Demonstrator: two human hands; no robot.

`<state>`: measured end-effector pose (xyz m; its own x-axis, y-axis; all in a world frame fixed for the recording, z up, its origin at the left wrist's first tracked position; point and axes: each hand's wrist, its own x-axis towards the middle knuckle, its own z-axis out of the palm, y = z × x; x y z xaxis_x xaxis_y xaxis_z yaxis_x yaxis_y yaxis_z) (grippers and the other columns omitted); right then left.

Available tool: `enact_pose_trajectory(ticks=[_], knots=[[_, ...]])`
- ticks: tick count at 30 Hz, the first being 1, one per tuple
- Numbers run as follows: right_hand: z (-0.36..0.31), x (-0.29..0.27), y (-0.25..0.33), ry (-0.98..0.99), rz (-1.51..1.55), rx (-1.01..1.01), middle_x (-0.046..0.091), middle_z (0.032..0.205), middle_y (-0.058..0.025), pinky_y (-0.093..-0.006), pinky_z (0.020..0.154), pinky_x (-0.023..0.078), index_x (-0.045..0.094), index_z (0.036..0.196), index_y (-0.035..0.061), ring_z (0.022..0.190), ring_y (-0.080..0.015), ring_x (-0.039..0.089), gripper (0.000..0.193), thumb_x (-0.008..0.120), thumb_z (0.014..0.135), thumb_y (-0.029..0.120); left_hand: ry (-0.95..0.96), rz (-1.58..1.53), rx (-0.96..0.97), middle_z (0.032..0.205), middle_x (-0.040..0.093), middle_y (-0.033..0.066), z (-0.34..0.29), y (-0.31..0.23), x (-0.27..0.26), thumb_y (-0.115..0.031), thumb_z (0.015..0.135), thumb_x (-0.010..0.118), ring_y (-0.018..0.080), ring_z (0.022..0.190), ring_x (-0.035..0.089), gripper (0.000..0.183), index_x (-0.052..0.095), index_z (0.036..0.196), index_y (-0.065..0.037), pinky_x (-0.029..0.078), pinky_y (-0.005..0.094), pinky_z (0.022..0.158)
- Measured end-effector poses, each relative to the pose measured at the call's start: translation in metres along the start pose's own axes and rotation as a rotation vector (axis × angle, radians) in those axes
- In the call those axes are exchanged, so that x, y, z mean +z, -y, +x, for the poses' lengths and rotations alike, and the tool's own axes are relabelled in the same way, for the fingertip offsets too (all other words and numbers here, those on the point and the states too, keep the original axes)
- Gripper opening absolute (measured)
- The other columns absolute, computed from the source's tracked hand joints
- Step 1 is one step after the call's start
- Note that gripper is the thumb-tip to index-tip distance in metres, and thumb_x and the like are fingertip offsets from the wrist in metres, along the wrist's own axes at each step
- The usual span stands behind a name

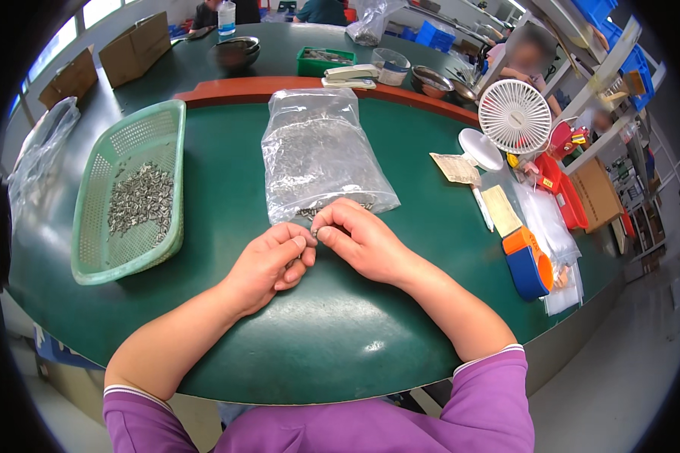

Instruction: The person sorts small metal components by hand, transferring them from a plastic bag into a plastic basket.

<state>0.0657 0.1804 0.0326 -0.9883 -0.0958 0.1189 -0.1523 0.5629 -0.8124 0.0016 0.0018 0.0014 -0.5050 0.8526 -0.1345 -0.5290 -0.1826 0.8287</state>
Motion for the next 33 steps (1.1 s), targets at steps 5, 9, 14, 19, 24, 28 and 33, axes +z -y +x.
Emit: enact_pose_trajectory(ticks=[5, 9, 14, 19, 24, 28, 33], knots=[[0.001, 0.0, 0.006, -0.053, -0.108, -0.152, 0.053, 0.087, -0.006, -0.0308, 0.076, 0.044, 0.058, 0.088, 0.0048, 0.084, -0.0198, 0.053, 0.008, 0.059, 0.082, 0.009, -0.012, -0.016, -0.002, 0.079, 0.053, 0.0039, -0.001, 0.0, 0.0, -0.017, 0.093, 0.047, 0.005, 0.054, 0.04, 0.014, 0.049, 0.099, -0.004, 0.029, 0.0169, 0.042], [0.002, -0.004, 0.009, -0.095, -0.272, -0.326, 0.053, 0.083, -0.0043, -0.0295, 0.07, 0.044, 0.06, 0.083, 0.0062, 0.081, -0.0194, 0.054, 0.008, 0.064, 0.077, 0.006, -0.016, -0.005, -0.034, 0.079, 0.053, 0.004, -0.002, -0.001, 0.001, -0.014, 0.091, 0.051, 0.0045, 0.054, 0.04, 0.014, 0.048, 0.099, -0.004, 0.029, 0.0166, 0.043], [0.0, -0.008, 0.014, -0.081, -0.288, -0.355, 0.054, 0.083, -0.0045, -0.0332, 0.072, 0.045, 0.063, 0.083, 0.0075, 0.08, -0.0222, 0.055, 0.012, 0.067, 0.072, 0.007, -0.006, 0.004, -0.043, 0.079, 0.054, 0.0027, -0.002, 0.0, 0.001, -0.015, 0.089, 0.056, 0.0033, 0.053, 0.04, 0.016, 0.05, 0.1, -0.004, 0.029, 0.0163, 0.044], [-0.002, -0.009, 0.015, -0.173, -0.154, -0.259, 0.055, 0.083, -0.0035, -0.0271, 0.068, 0.046, 0.065, 0.088, 0.0067, 0.076, -0.0149, 0.055, 0.013, 0.066, 0.075, 0.005, 0.02, -0.02, -0.017, 0.079, 0.055, 0.0025, -0.001, 0.001, 0.0, -0.013, 0.09, 0.054, 0.0032, 0.053, 0.039, 0.013, 0.05, 0.1, -0.005, 0.029, 0.0163, 0.043], [0.002, -0.015, 0.01, -0.358, -0.218, -0.05, 0.055, 0.081, -0.005, -0.0248, 0.063, 0.046, 0.064, 0.088, 0.005, 0.07, -0.0128, 0.055, 0.009, 0.063, 0.08, 0.008, 0.03, -0.04, 0.019, 0.081, 0.053, 0.004, 0.0, 0.002, 0.0, -0.014, 0.092, 0.05, 0.0047, 0.053, 0.038, 0.011, 0.049, 0.098, -0.005, 0.029, 0.016, 0.043], [0.001, -0.015, 0.006, -0.335, -0.469, -0.003, 0.056, 0.078, -0.0067, -0.0322, 0.067, 0.047, 0.062, 0.079, 0.0059, 0.076, -0.0217, 0.057, 0.006, 0.063, 0.077, 0.012, 0.003, -0.044, 0.035, 0.082, 0.052, 0.0055, 0.0, 0.002, -0.001, -0.019, 0.094, 0.045, 0.0069, 0.054, 0.039, 0.016, 0.049, 0.099, -0.004, 0.029, 0.0176, 0.043], [-0.002, -0.013, 0.0, -0.248, -0.62, 0.032, 0.057, 0.077, -0.0067, -0.0351, 0.069, 0.047, 0.062, 0.076, 0.0068, 0.078, -0.0244, 0.057, 0.009, 0.065, 0.073, 0.015, -0.018, -0.103, 0.046, 0.083, 0.051, 0.0078, -0.001, 0.0, -0.001, -0.023, 0.094, 0.04, 0.0101, 0.057, 0.04, 0.024, 0.048, 0.102, -0.002, 0.03, 0.02, 0.044]])
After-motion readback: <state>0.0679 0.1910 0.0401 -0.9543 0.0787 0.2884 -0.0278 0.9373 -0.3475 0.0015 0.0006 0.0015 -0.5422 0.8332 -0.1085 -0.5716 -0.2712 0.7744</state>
